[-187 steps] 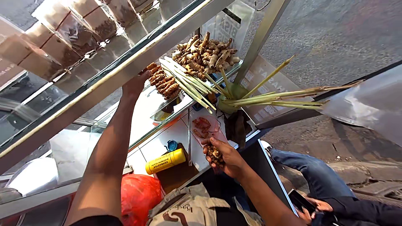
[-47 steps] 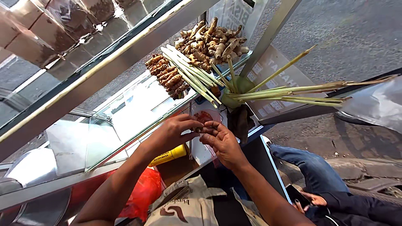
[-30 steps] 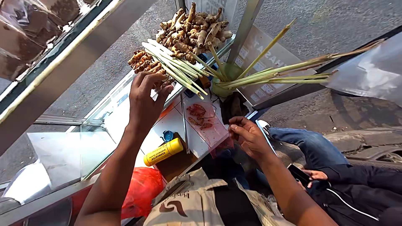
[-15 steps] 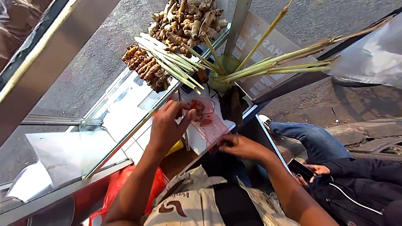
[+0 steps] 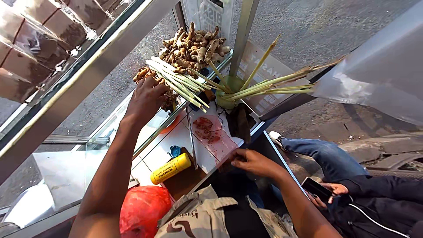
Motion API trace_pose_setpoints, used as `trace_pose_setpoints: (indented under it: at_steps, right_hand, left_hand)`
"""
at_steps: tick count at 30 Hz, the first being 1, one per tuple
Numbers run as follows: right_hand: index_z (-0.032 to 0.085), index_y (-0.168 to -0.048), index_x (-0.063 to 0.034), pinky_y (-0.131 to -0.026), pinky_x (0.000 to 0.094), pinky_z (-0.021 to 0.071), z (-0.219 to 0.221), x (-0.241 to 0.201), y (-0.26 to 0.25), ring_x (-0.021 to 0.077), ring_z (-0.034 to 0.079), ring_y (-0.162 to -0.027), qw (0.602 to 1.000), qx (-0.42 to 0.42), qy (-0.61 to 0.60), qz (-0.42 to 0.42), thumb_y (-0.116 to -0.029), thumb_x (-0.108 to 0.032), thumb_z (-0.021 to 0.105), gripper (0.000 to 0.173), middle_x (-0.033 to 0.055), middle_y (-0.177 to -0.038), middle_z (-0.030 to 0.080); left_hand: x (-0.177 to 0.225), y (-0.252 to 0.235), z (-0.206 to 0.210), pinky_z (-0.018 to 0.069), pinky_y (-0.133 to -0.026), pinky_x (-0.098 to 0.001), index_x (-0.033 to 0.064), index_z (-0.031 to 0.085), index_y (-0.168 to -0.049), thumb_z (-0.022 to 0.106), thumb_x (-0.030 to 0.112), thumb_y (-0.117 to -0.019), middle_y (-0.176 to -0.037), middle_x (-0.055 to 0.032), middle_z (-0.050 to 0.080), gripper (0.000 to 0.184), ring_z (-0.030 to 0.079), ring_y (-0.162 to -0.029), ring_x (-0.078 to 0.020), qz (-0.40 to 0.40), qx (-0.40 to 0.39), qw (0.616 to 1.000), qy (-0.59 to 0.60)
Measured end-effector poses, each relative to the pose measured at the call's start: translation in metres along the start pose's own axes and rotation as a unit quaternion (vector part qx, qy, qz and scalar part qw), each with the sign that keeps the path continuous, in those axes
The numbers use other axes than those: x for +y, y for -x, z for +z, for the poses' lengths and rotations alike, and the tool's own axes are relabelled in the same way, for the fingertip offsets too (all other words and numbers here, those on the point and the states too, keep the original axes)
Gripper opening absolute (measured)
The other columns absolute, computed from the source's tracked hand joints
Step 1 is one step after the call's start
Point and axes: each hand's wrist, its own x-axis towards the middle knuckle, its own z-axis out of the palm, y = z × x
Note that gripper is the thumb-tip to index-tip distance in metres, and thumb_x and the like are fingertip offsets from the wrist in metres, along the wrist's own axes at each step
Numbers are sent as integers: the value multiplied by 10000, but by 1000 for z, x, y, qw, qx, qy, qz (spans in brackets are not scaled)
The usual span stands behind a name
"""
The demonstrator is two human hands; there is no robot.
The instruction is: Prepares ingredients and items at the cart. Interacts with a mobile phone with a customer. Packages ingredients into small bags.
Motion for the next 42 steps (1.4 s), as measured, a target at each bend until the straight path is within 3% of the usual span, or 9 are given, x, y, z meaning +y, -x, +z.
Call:
trace_pose_setpoints:
  at_steps: [6,16,20,24,26,29,36,39,42]
  right_hand:
    - [634,-1239,-67,-764,287,524,-2,-3,-4,75,609,-792,1000,-5,-7,4,-1028,-259,609,286,40,-969,657]
    - [634,-1244,-42,-763,300,510,-1,-22,-1,93,603,-794,1000,-15,7,-20,-1022,-232,595,295,58,-960,658]
    - [650,-1250,-34,-866,406,535,4,-12,1,184,659,-902,1000,-6,-5,-14,-1036,-240,597,302,122,-1034,696]
    - [679,-1198,8,-871,483,547,27,16,-4,251,687,-912,995,38,-33,-81,-1009,-228,646,304,164,-1013,713]
    - [677,-1196,33,-870,499,526,31,13,1,280,676,-926,994,38,-48,-92,-1007,-200,645,302,188,-1016,709]
    - [667,-1184,47,-797,439,511,35,10,8,246,645,-865,993,29,-61,-99,-1034,-228,618,317,180,-973,691]
    - [698,-982,24,-613,284,463,35,19,51,94,546,-641,985,59,-129,-96,-1119,-302,427,445,72,-794,632]
    - [666,-1237,5,-722,275,551,37,44,81,114,640,-783,975,114,-169,-90,-1096,-117,437,295,135,-1144,671]
    - [603,-1350,-37,-756,249,539,42,73,126,80,633,-839,959,190,-203,-60,-1017,-51,549,337,114,-1296,634]
  left_hand:
    - [10,-21,-12,455,-1015,-573,50,681,-1227,636,184,-998,-1141,-217,626,269,591,-1128,-398,29,63,996,61]
    - [41,-100,15,468,-1042,-531,86,688,-1281,670,129,-960,-1207,-194,640,325,608,-1165,-352,91,-12,990,109]
    - [42,-48,-20,532,-870,-583,87,624,-1311,585,304,-1037,-1171,-202,651,352,661,-1005,-355,33,-28,997,65]
    - [66,31,-21,513,-796,-217,-35,578,-1260,536,316,-1042,-1042,-42,630,416,585,-862,-3,43,-85,971,218]
    - [94,70,-5,500,-747,-144,29,610,-1207,584,300,-1021,-987,108,638,329,570,-828,78,51,-181,925,330]
    - [127,107,54,533,-669,-157,63,672,-1218,632,415,-980,-908,84,662,427,607,-750,23,73,-305,882,351]
    - [195,133,119,495,-601,-164,69,716,-1090,623,365,-987,-786,52,634,328,563,-651,10,92,-310,890,321]
    - [216,131,122,505,-592,-164,57,676,-1215,575,211,-1006,-806,56,656,278,574,-641,10,121,-327,863,365]
    - [236,120,131,577,-684,-229,1,494,-1438,543,97,-988,-1188,-45,674,463,651,-797,-60,137,-370,817,421]
